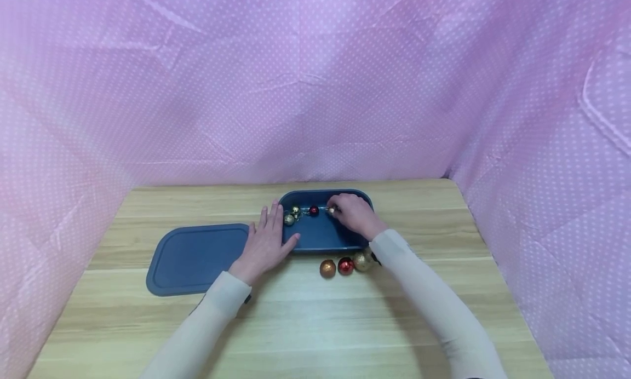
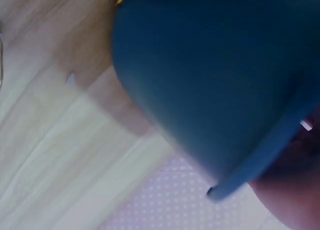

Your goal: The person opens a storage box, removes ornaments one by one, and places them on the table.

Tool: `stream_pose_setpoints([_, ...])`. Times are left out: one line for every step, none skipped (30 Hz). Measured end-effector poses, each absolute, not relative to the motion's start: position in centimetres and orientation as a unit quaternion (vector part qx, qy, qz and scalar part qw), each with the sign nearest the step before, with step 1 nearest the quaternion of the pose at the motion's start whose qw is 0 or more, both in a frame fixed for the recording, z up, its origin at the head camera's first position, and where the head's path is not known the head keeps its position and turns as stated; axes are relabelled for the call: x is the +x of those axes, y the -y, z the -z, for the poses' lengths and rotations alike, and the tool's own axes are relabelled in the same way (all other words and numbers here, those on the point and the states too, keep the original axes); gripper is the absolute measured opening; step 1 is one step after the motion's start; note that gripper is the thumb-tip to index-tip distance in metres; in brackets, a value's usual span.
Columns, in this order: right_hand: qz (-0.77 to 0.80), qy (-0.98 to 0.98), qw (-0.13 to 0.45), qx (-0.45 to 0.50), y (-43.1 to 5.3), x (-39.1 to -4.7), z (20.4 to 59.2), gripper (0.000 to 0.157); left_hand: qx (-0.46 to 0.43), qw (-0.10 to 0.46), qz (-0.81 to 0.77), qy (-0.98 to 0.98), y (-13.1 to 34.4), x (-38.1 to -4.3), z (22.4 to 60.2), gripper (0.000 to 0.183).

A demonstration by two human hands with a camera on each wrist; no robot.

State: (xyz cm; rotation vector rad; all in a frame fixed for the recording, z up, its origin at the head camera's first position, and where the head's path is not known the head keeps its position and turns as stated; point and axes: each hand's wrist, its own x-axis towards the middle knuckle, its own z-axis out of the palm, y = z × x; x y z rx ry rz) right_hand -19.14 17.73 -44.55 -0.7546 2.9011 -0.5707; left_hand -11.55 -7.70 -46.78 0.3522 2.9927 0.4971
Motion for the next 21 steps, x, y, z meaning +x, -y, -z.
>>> stream_pose_setpoints([0.187, -0.949, 0.038, -0.25, -17.8, -19.1, 44.5, 0.018, 0.115, 0.044, -0.162, -0.979, 7.7, -11.5, 46.8, 0.093])
stream_pose_setpoints([0.187, -0.948, 0.031, -0.254, -18.0, -19.0, 44.4, 0.018, 0.114, 0.044, -0.161, -0.979, 7.7, -11.5, 46.8, 0.093])
stream_pose_setpoints([0.189, -0.947, 0.024, -0.257, -18.1, -19.0, 44.3, 0.018, 0.114, 0.045, -0.16, -0.979, 7.7, -11.6, 46.9, 0.093])
stream_pose_setpoints([0.19, -0.946, 0.018, -0.26, -18.2, -19.0, 44.3, 0.017, 0.114, 0.045, -0.16, -0.98, 7.7, -11.6, 46.9, 0.093])
stream_pose_setpoints([0.191, -0.945, 0.013, -0.265, -18.3, -18.9, 44.2, 0.018, 0.114, 0.044, -0.161, -0.979, 7.7, -11.6, 46.9, 0.093])
stream_pose_setpoints([0.194, -0.944, 0.011, -0.267, -18.4, -18.8, 44.1, 0.018, 0.114, 0.043, -0.161, -0.979, 7.6, -11.6, 46.8, 0.093])
stream_pose_setpoints([0.196, -0.943, 0.01, -0.269, -18.5, -18.8, 44.1, 0.018, 0.114, 0.043, -0.162, -0.979, 7.7, -11.5, 46.9, 0.093])
stream_pose_setpoints([0.199, -0.942, 0.011, -0.269, -18.6, -18.7, 43.9, 0.018, 0.114, 0.043, -0.163, -0.979, 7.6, -11.5, 46.9, 0.093])
stream_pose_setpoints([0.202, -0.942, 0.013, -0.269, -18.6, -18.6, 43.8, 0.019, 0.114, 0.043, -0.161, -0.979, 7.6, -11.5, 46.9, 0.093])
stream_pose_setpoints([0.205, -0.941, 0.013, -0.268, -18.7, -18.4, 43.7, 0.02, 0.114, 0.042, -0.161, -0.979, 7.6, -11.5, 46.8, 0.093])
stream_pose_setpoints([0.209, -0.941, 0.013, -0.266, -18.8, -18.3, 43.6, 0.021, 0.114, 0.043, -0.16, -0.98, 7.6, -11.5, 46.8, 0.093])
stream_pose_setpoints([0.212, -0.941, 0.014, -0.263, -18.8, -18.2, 43.4, 0.022, 0.114, 0.044, -0.158, -0.98, 7.6, -11.5, 46.8, 0.093])
stream_pose_setpoints([0.215, -0.941, 0.014, -0.261, -18.9, -18.1, 43.3, 0.023, 0.113, 0.044, -0.157, -0.98, 7.6, -11.5, 46.8, 0.093])
stream_pose_setpoints([0.218, -0.941, 0.014, -0.258, -18.9, -18.0, 43.2, 0.024, 0.113, 0.045, -0.156, -0.98, 7.6, -11.5, 46.8, 0.093])
stream_pose_setpoints([0.221, -0.941, 0.012, -0.256, -19.0, -17.9, 43.2, 0.025, 0.112, 0.045, -0.155, -0.981, 7.6, -11.5, 46.8, 0.093])
stream_pose_setpoints([0.224, -0.941, 0.01, -0.254, -19.1, -17.8, 43.1, 0.025, 0.112, 0.045, -0.155, -0.981, 7.6, -11.5, 46.8, 0.094])
stream_pose_setpoints([0.23, -0.94, 0.008, -0.252, -19.1, -17.7, 43.0, 0.025, 0.112, 0.045, -0.154, -0.981, 7.6, -11.5, 46.9, 0.093])
stream_pose_setpoints([0.235, -0.94, 0.006, -0.249, -19.2, -17.6, 43.0, 0.025, 0.111, 0.045, -0.154, -0.981, 7.6, -11.5, 46.9, 0.093])
stream_pose_setpoints([0.242, -0.938, 0.002, -0.247, -19.3, -17.5, 42.9, 0.025, 0.112, 0.046, -0.155, -0.981, 7.6, -11.5, 46.9, 0.093])
stream_pose_setpoints([0.248, -0.937, -0.003, -0.246, -19.4, -17.4, 42.8, 0.025, 0.112, 0.047, -0.154, -0.981, 7.7, -11.5, 46.9, 0.093])
stream_pose_setpoints([0.256, -0.935, -0.008, -0.244, -19.5, -17.3, 42.8, 0.025, 0.112, 0.047, -0.154, -0.981, 7.6, -11.6, 47.0, 0.093])
